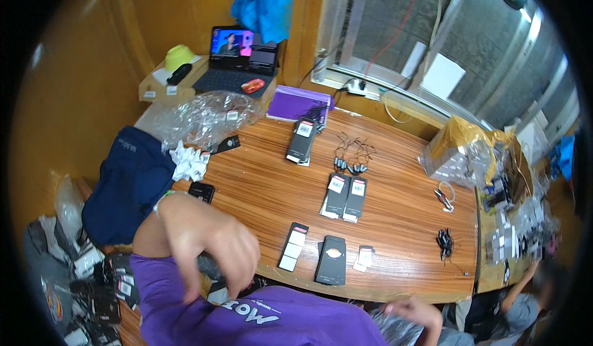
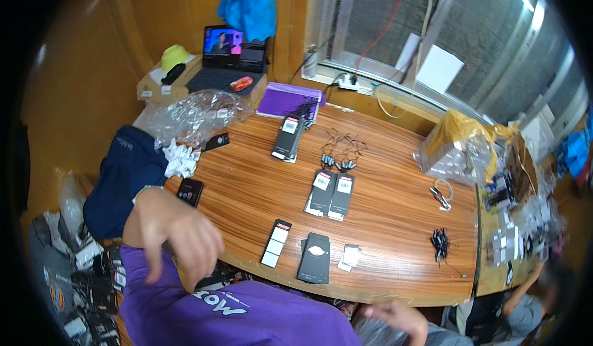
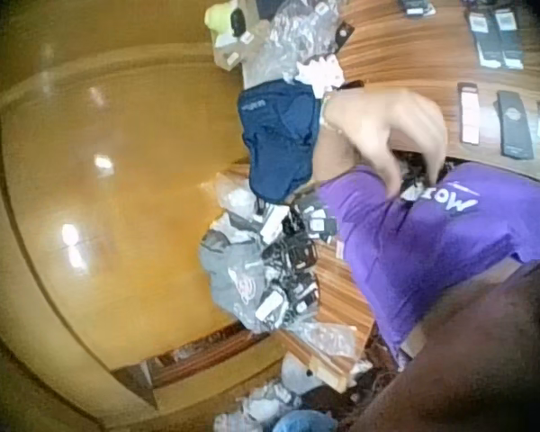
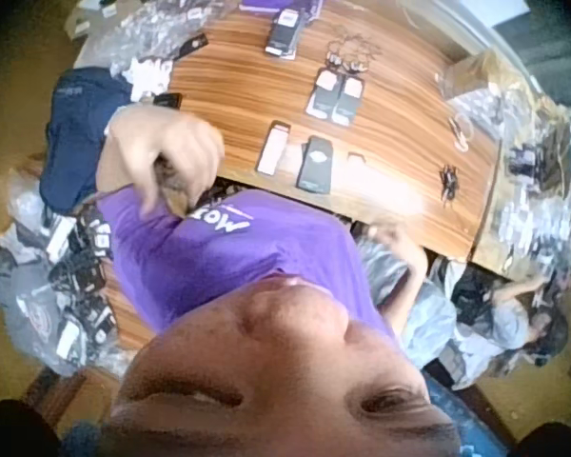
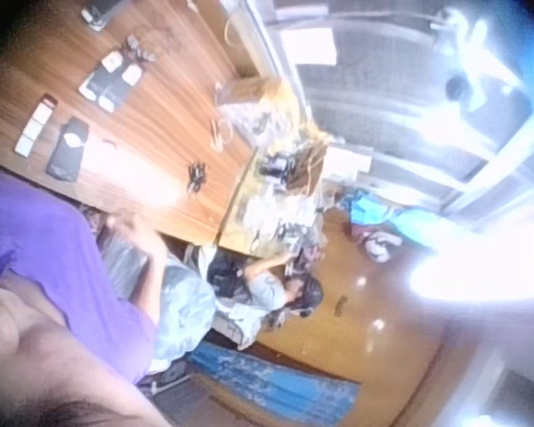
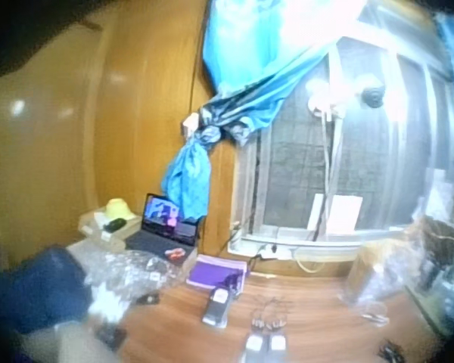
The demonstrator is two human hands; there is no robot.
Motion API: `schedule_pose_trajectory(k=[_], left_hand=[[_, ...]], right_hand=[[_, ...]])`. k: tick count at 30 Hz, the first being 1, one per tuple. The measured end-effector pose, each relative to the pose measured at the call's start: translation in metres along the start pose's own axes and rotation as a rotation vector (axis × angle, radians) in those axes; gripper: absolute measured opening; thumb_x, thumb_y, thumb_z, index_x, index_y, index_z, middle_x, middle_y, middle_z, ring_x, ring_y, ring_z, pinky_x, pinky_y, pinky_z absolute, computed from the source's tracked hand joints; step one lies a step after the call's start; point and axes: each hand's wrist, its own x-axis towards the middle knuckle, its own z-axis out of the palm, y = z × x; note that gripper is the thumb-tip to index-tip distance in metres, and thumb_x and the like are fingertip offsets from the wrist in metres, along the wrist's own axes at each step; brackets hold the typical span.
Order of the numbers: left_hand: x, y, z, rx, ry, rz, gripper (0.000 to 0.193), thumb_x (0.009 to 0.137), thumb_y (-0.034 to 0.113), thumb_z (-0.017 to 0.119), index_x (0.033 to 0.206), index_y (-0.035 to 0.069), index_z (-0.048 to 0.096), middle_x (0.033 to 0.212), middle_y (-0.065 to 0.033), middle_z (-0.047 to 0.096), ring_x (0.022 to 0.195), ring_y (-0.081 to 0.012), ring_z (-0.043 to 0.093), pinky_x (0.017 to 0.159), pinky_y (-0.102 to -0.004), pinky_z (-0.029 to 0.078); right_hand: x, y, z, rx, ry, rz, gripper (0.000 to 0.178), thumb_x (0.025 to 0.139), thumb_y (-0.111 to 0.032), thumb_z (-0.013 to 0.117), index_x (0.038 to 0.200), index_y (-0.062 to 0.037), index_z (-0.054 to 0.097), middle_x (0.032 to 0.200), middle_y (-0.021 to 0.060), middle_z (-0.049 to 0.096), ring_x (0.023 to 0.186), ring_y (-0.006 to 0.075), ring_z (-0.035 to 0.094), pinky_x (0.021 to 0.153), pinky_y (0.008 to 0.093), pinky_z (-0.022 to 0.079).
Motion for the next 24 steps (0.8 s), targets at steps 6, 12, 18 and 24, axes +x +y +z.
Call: schedule_pose_trajectory(k=[6,12,18,24], left_hand=[[-0.066,-0.026,0.047,0.041,0.515,-0.752,0.037,0.079,0.027,0.065,0.105,0.001,0.058,0.100,-0.0116,0.060,0.096,-0.0237,0.056,0.084,-0.0334,0.043],[-0.241,0.019,0.129,0.593,1.462,-1.332,0.037,0.088,0.033,0.051,0.102,0.000,0.057,0.097,-0.0073,0.059,0.095,-0.0163,0.053,0.085,-0.0278,0.042],[-0.312,0.058,0.225,0.886,1.596,-1.974,0.031,0.077,0.031,0.062,0.092,0.004,0.065,0.086,-0.0161,0.064,0.082,-0.0302,0.061,0.073,-0.0369,0.046],[-0.306,0.029,0.276,0.408,1.223,-1.943,0.029,0.064,0.027,0.073,0.083,0.006,0.065,0.087,-0.0106,0.064,0.083,-0.0269,0.060,0.071,-0.0350,0.046]], right_hand=[[0.008,0.017,0.022,-0.124,-0.246,0.316,0.034,0.083,-0.029,0.058,0.100,-0.0005,0.060,0.097,0.0116,0.063,0.091,0.0222,0.059,0.085,0.0323,0.043],[0.013,-0.019,0.019,-0.224,-0.241,0.178,0.032,0.084,-0.023,0.056,0.107,-0.0002,0.056,0.102,0.0126,0.061,0.094,0.0244,0.057,0.086,0.0334,0.042],[0.014,-0.061,0.021,-0.341,-0.287,0.009,0.033,0.085,-0.017,0.054,0.113,0.0000,0.052,0.107,0.0136,0.058,0.098,0.0266,0.055,0.086,0.0345,0.041],[0.040,-0.161,0.022,-0.901,-0.128,-0.370,0.036,0.085,-0.014,0.053,0.117,-0.0004,0.049,0.109,0.0172,0.056,0.099,0.0319,0.054,0.086,0.0367,0.042]])
